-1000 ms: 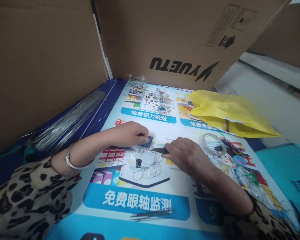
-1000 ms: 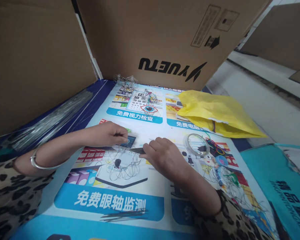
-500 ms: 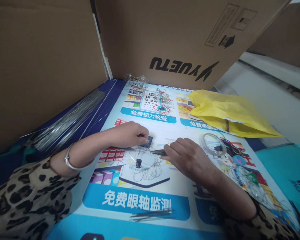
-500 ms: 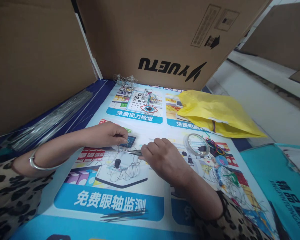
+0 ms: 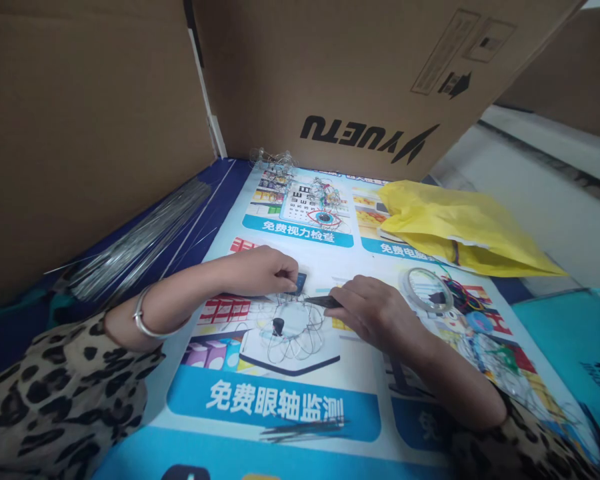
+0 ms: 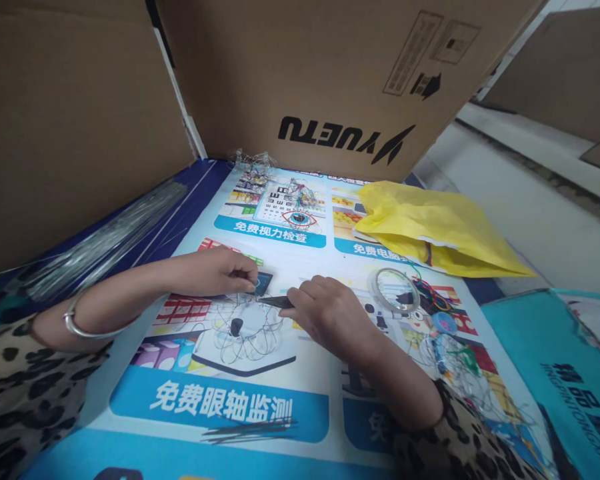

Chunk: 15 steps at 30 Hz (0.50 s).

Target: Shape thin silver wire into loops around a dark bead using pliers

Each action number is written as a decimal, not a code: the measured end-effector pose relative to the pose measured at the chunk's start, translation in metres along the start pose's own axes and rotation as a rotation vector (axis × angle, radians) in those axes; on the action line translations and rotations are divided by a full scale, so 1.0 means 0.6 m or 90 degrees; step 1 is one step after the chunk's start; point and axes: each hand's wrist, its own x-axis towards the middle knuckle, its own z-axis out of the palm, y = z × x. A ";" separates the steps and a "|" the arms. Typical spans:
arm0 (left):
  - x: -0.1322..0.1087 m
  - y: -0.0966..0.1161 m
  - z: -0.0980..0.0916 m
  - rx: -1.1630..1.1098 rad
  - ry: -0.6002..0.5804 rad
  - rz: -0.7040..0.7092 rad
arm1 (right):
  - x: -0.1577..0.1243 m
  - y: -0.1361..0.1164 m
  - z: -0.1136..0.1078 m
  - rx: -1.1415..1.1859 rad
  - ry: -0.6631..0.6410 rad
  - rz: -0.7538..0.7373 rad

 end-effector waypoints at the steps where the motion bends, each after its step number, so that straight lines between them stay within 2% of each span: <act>1: 0.000 -0.001 0.001 -0.006 -0.006 0.001 | 0.000 0.001 0.002 0.002 0.001 -0.001; 8: 0.000 0.001 0.004 -0.024 -0.028 0.000 | 0.003 -0.004 0.002 -0.018 -0.005 -0.002; 15: 0.001 0.004 0.010 -0.036 -0.032 -0.011 | -0.001 0.003 0.005 -0.001 0.046 0.005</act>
